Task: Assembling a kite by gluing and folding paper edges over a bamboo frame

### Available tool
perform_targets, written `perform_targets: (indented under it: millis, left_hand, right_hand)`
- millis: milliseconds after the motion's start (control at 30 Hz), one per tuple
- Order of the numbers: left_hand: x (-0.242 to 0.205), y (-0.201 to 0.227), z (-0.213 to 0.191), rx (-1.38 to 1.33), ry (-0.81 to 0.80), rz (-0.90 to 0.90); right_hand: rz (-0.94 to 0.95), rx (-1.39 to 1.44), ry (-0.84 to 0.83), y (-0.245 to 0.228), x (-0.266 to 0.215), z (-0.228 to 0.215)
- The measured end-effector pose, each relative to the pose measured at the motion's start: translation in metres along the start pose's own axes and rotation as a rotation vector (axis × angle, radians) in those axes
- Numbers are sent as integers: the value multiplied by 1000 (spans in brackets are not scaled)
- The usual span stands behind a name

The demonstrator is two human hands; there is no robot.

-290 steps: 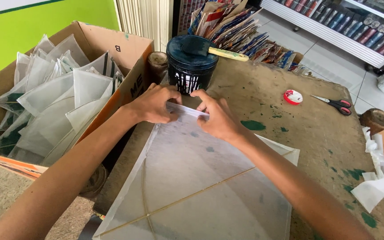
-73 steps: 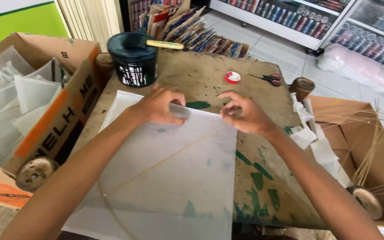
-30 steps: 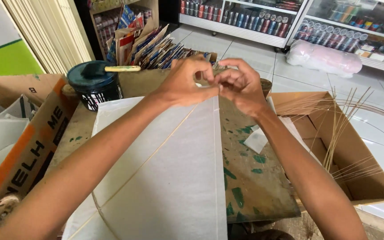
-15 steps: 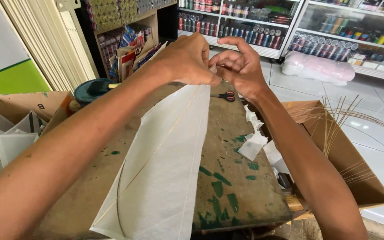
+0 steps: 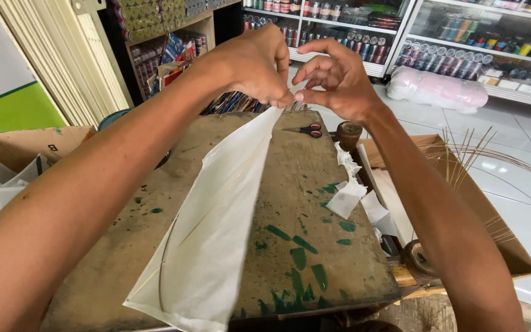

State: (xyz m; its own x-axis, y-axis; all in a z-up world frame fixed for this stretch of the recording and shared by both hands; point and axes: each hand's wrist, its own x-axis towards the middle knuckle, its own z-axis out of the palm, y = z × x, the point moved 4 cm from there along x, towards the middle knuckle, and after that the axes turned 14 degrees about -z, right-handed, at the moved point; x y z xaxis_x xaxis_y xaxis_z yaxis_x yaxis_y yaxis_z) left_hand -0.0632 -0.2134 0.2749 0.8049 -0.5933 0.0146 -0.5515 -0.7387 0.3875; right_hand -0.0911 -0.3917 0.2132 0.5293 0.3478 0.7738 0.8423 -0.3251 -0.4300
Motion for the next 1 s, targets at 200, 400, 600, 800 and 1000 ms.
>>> perform_targets:
  millis: [200,400,600,800,1000]
  left_hand:
    - [-8,1,-12,-53,13,-40]
    - [-7,-2,-27,-96,46,-50]
    - [-32,-10,-45,-112,53,-81]
    - [-86,-18,-68,116,-135,-287]
    - [-76,-44,-72,322,-155,-265]
  right_hand:
    - [2,-259,-252,-25,32,-1]
    - [-23,-308,-350,-46,64,22]
    - [0,-236,-373,-45,81,22]
    - [-85,-327,-450,-57,99,13]
    - [-49,-482,-586,-61,114,12]
